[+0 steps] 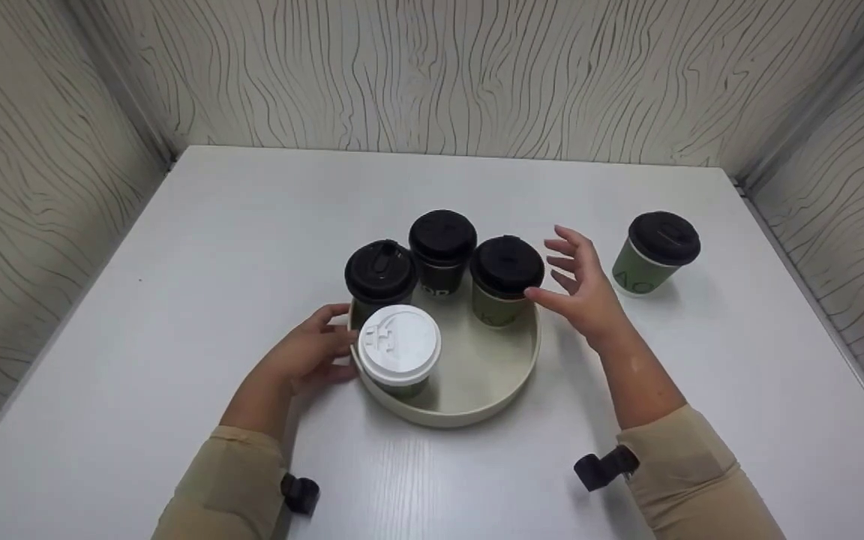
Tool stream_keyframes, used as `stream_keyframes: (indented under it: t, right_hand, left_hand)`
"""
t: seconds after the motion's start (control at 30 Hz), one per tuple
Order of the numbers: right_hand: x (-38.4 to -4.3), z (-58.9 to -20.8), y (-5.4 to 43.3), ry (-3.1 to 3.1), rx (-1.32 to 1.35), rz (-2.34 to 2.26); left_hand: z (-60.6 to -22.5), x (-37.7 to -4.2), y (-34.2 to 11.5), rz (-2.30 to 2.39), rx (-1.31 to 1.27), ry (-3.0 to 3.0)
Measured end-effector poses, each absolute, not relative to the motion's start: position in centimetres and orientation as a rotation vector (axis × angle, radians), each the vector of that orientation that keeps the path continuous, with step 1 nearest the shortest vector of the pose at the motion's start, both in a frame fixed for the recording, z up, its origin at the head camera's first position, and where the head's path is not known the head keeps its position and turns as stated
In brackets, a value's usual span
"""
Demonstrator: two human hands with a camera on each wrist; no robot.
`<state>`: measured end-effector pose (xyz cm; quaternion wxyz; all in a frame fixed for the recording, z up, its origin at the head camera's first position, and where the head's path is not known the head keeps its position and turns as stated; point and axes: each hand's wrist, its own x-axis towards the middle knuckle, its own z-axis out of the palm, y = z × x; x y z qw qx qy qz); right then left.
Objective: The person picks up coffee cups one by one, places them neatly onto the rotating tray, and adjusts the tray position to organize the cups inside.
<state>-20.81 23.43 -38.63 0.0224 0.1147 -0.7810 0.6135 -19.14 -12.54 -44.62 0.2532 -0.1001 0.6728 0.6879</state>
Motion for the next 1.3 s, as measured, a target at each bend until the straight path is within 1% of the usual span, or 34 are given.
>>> stream_keyframes:
  t: [0.4,0.63,0.87,1.07,1.3]
  right_hand:
    - [-20.2,-36.3,24.8,-2.352,0.365,1.835]
    - [-20.2,-35.6,26.6,-2.336,0.342,1.743]
    - [-20.5,-34.4,29.3,-2.379,0.203,1.554]
    - [-20.5,-33.6,30.9,-2.39,0.091,1.478]
    - [-20.8,-33.6,32.5,-2.375,0.0,1.418]
  left_hand:
    - [-44.7,-19.1,-12.6,1.886,-0.284,1.809]
    - [-44.8,-19.1,-12.6,1.889,-0.303,1.81]
    - [-44.8,-19.2,-12.5,1.887,-0.323,1.821]
    - [-44.9,-19.2,-12.5,1.896,-0.301,1.809]
    - [-44.6,-19.0,-12.5,1.906,-0.296,1.791]
